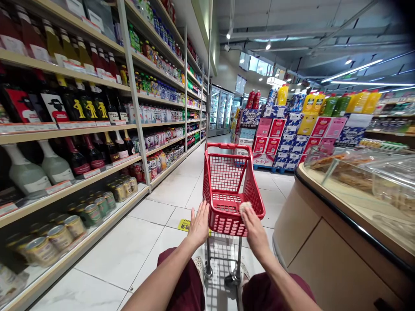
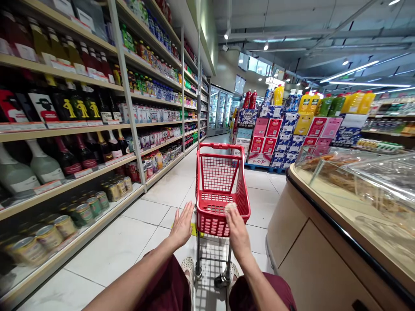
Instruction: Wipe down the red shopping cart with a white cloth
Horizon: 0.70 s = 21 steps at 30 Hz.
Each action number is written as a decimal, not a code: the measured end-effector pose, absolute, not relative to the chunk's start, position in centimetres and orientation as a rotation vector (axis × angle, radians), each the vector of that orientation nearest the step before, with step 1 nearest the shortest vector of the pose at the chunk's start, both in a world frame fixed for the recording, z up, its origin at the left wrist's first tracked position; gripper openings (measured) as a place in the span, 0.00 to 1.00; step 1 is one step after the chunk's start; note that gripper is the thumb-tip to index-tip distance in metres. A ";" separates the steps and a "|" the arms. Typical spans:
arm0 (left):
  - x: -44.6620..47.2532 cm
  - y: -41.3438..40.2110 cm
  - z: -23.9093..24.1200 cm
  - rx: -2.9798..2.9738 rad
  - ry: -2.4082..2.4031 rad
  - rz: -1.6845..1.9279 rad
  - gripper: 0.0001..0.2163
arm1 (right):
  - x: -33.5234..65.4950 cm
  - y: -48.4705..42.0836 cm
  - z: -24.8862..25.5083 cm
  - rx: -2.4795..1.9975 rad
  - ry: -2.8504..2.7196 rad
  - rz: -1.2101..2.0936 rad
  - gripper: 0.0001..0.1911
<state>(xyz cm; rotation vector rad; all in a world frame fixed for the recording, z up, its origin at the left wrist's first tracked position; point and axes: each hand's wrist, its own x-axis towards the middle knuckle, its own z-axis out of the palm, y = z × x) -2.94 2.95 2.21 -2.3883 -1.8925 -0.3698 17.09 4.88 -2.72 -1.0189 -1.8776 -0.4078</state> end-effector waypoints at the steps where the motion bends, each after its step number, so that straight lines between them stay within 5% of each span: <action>1: -2.3 3.0 2.0 -2.384 -1.848 -0.388 0.35 | 17.6 4.8 -2.7 -1.067 -1.828 -0.406 0.31; 21: -0.1 2.7 0.2 -2.286 -1.788 -0.313 0.35 | 18.7 5.0 -3.3 -1.181 -1.745 -0.413 0.34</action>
